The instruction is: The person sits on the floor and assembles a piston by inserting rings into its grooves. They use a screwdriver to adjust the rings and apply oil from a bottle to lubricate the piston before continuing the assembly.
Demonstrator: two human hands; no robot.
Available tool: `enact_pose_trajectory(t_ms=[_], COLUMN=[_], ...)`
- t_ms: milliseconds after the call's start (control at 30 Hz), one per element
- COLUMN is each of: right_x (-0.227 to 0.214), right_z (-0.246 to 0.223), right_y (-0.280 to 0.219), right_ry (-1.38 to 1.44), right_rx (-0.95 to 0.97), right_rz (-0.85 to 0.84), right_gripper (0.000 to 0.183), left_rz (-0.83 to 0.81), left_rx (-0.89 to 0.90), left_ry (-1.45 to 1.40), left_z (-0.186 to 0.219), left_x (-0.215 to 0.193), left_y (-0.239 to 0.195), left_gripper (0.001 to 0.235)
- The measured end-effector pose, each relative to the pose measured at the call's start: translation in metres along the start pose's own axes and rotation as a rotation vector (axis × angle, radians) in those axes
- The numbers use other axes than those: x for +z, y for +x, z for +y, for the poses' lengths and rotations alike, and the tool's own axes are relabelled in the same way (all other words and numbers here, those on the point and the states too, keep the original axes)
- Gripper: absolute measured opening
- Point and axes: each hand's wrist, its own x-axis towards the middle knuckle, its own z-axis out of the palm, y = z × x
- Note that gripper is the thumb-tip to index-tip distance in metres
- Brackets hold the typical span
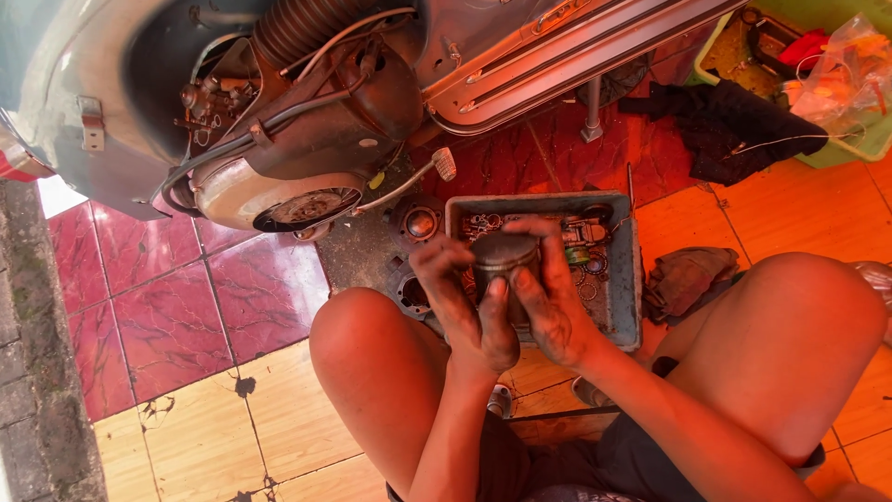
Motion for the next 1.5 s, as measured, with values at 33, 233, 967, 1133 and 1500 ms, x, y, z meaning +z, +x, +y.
enact_pose_trajectory(t_ms=[33,233,967,1133,1500], right_x=[0.000,-0.014,-0.034,-0.052,-0.076], right_z=[-0.005,0.002,-0.036,-0.058,-0.097], right_y=[0.004,0.012,0.000,-0.001,0.001], right_ry=[-0.019,-0.159,-0.341,-0.264,-0.099], right_rx=[-0.017,-0.088,0.093,0.175,0.156], right_rz=[0.010,-0.017,-0.216,-0.194,-0.103], right_gripper=[0.058,0.074,0.080,0.083,0.084], left_rz=[0.001,-0.158,-0.319,-0.457,-0.894], left_rx=[-0.116,-0.579,-0.595,-0.418,-0.116], left_ry=[-0.087,-0.447,-0.513,-0.354,0.010], left_z=[0.002,0.014,0.011,0.037,0.078], left_x=[0.005,-0.001,-0.012,-0.002,-0.007], left_y=[0.001,0.010,-0.005,0.012,0.079], left_gripper=[0.033,0.060,0.067,0.065,0.078])
